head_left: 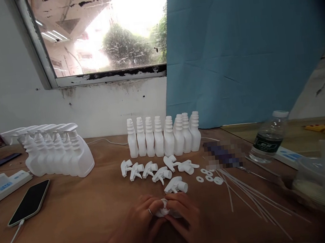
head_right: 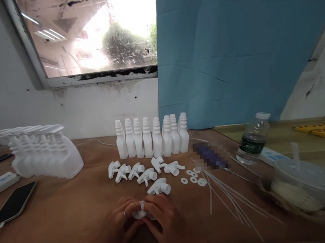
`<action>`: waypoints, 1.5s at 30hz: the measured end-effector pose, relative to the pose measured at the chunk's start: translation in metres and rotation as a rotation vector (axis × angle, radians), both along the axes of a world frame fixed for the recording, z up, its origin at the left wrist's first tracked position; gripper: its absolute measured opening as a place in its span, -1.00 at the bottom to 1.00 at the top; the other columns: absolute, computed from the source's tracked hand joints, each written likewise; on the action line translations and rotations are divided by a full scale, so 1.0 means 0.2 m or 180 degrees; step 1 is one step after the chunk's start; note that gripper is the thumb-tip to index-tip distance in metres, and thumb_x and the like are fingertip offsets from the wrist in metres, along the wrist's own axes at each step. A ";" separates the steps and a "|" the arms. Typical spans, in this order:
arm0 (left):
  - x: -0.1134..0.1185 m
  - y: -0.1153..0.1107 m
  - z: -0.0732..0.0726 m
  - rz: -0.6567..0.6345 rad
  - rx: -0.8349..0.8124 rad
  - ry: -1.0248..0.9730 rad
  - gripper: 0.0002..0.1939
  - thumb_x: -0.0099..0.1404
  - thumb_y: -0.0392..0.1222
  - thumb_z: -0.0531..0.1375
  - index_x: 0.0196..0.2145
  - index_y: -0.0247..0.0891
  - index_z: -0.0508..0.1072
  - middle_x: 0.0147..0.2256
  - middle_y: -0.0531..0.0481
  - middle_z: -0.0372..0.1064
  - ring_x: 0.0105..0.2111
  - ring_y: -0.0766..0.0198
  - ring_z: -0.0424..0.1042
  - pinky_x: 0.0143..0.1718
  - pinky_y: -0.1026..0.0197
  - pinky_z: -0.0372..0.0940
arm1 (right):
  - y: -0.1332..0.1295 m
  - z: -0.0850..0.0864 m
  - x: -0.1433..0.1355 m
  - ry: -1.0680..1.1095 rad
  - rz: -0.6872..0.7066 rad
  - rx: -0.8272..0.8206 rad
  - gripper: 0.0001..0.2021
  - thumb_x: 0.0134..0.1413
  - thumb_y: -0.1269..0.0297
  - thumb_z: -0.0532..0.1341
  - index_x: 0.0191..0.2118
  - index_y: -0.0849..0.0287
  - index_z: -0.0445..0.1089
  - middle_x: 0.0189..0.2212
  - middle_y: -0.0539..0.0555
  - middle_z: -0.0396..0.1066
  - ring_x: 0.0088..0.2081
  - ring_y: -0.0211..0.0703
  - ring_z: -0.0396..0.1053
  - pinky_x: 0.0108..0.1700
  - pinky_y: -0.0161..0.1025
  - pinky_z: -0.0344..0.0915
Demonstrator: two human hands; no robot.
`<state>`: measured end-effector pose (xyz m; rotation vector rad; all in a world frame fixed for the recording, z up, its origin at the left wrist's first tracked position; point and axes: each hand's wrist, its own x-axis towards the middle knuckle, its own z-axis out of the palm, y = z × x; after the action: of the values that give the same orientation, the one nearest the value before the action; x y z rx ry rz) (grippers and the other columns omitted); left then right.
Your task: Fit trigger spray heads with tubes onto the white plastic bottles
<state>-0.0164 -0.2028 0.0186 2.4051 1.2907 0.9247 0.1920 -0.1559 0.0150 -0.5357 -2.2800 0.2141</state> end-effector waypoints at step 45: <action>0.03 0.02 -0.01 0.0051 0.0093 0.0165 -0.71 0.35 -0.29 0.13 0.02 -0.14 0.29 -0.08 -0.07 0.39 -0.10 0.15 0.38 -0.06 0.15 0.32 | -0.01 0.02 0.05 -0.0427 -0.0275 0.0183 -0.67 0.23 0.46 0.11 0.09 0.09 0.28 0.11 0.16 0.31 0.10 -0.04 0.31 0.10 -0.05 0.31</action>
<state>-0.0107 -0.1989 0.0164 2.4598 1.3254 0.8973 0.2017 -0.1578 0.0192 -0.6336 -2.3784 0.0714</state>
